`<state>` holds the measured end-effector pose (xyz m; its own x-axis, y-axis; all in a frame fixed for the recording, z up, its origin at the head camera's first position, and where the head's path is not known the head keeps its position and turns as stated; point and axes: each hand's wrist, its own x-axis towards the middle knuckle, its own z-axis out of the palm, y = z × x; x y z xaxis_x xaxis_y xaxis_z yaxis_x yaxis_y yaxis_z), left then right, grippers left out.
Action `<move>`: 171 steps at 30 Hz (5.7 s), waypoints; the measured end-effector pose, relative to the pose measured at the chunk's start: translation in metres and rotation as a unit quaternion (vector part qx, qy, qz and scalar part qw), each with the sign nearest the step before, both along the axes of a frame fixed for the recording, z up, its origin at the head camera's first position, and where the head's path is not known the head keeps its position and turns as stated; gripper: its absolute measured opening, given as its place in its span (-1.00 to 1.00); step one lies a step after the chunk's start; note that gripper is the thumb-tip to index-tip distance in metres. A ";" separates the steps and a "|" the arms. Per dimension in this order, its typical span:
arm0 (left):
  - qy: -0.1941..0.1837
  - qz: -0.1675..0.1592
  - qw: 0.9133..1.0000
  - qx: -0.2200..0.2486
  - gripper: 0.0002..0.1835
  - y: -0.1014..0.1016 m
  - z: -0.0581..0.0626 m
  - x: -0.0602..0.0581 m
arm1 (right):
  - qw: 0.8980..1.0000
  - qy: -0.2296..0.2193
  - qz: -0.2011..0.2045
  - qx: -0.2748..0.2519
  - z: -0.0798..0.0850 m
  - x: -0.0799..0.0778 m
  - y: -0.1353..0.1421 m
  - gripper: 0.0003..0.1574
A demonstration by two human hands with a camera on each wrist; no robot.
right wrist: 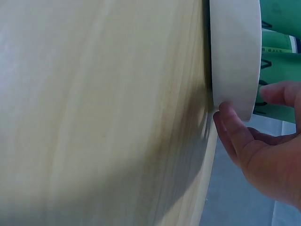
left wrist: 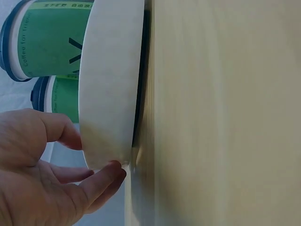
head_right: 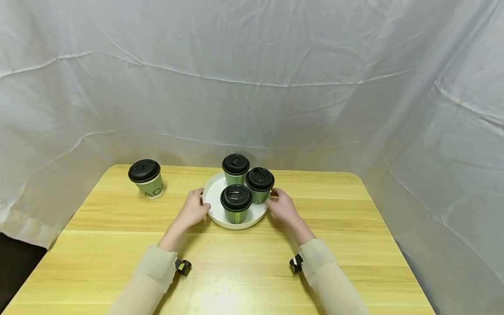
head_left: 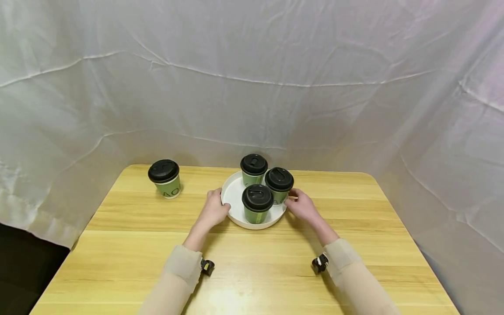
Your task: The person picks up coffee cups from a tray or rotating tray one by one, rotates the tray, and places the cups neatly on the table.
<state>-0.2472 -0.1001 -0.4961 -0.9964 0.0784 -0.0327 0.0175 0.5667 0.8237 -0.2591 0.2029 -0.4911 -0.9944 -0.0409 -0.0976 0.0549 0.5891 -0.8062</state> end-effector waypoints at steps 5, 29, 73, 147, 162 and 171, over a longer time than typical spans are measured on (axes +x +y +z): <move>0.004 -0.012 1.000 -0.015 -0.27 -0.004 0.000 -0.008 | 1.000 0.003 0.001 0.019 0.002 -0.002 0.000 -0.30; 0.001 0.009 1.000 0.007 -0.28 0.000 0.008 0.014 | 0.998 0.004 0.023 0.050 -0.001 0.009 -0.003 -0.25; 0.044 -0.048 0.998 -0.001 -0.35 -0.011 -0.002 -0.003 | 0.999 0.015 0.014 0.031 -0.002 0.002 -0.003 -0.39; -0.003 -0.060 0.997 -0.054 -0.44 -0.024 0.010 -0.015 | 0.988 0.060 0.060 0.132 0.004 0.008 -0.003 -0.22; -0.010 -0.054 0.997 -0.061 -0.45 -0.022 0.011 -0.017 | 0.932 0.146 0.074 0.325 -0.003 -0.002 -0.003 -0.39; -0.008 -0.050 0.997 -0.057 -0.45 -0.022 0.011 -0.017 | 0.923 0.146 0.085 0.347 -0.006 -0.001 -0.003 -0.48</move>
